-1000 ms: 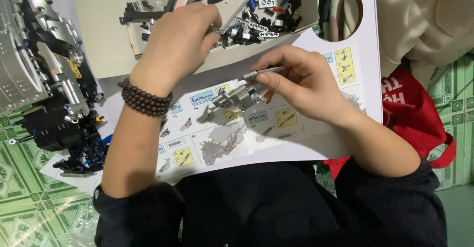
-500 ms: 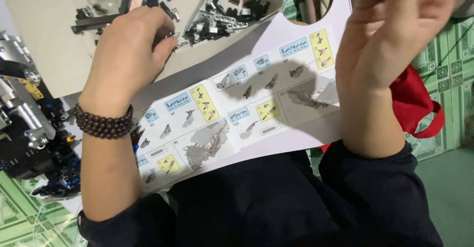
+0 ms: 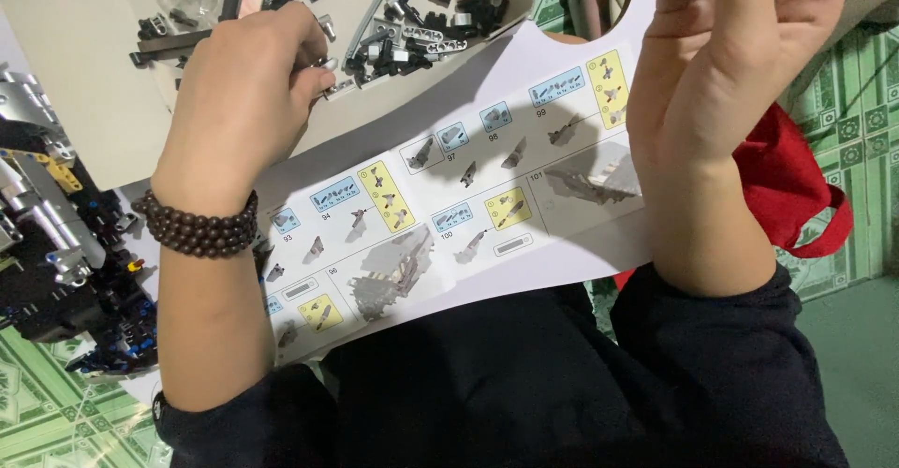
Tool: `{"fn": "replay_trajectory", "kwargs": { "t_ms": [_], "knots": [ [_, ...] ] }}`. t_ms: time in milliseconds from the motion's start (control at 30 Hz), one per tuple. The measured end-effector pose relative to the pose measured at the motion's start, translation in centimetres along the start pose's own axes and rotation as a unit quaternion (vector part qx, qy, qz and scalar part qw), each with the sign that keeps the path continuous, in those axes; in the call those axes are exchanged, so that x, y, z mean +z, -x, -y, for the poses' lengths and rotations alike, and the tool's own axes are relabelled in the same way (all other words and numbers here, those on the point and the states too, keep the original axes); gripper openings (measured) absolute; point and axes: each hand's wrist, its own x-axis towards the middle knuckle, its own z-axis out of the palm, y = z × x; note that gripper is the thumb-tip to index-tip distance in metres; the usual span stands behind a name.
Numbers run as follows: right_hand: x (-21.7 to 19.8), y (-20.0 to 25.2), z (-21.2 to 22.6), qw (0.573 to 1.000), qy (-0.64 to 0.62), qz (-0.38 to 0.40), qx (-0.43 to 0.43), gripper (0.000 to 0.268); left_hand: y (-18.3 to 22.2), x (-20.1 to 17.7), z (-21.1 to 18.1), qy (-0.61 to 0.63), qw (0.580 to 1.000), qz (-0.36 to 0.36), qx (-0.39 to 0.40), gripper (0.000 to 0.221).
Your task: Assembling a model car by connecting small plastic components while following a manual.
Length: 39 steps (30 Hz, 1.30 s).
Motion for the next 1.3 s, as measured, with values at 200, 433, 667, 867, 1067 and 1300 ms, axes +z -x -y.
{"fn": "replay_trajectory", "kwargs": {
  "t_ms": [200, 433, 667, 867, 1067, 1300],
  "knots": [
    [0.3, -0.4, 0.2, 1.000, 0.008, 0.017, -0.006, 0.014, 0.0, -0.5, -0.1, 0.047, 0.999, -0.007, -0.024, 0.013],
    [1.8, -0.8, -0.5, 0.991, 0.100, 0.029, -0.080, 0.007, 1.0, -1.5, 1.2, 0.046, 0.997, -0.054, 0.034, 0.011],
    [1.5, 0.2, -0.3, 0.997, 0.081, 0.004, -0.007, 0.014, 3.9, -5.3, 0.9, -0.030, 0.993, -0.089, 0.067, 0.017],
    [1.2, 0.5, 0.1, 0.990, 0.113, -0.009, 0.087, 0.027, 7.2, -8.5, -1.4, -0.065, 0.995, -0.053, 0.057, 0.018],
    [2.3, 0.1, 0.1, 0.992, 0.113, 0.054, 0.031, 0.019, 9.6, -4.7, -2.2, 0.004, 1.000, -0.014, 0.009, 0.031],
    [2.9, -0.6, -0.8, 0.981, 0.142, 0.131, -0.018, 0.011, 10.9, -3.0, -3.8, -0.032, 0.996, -0.052, -0.059, 0.038]
  ]
}}
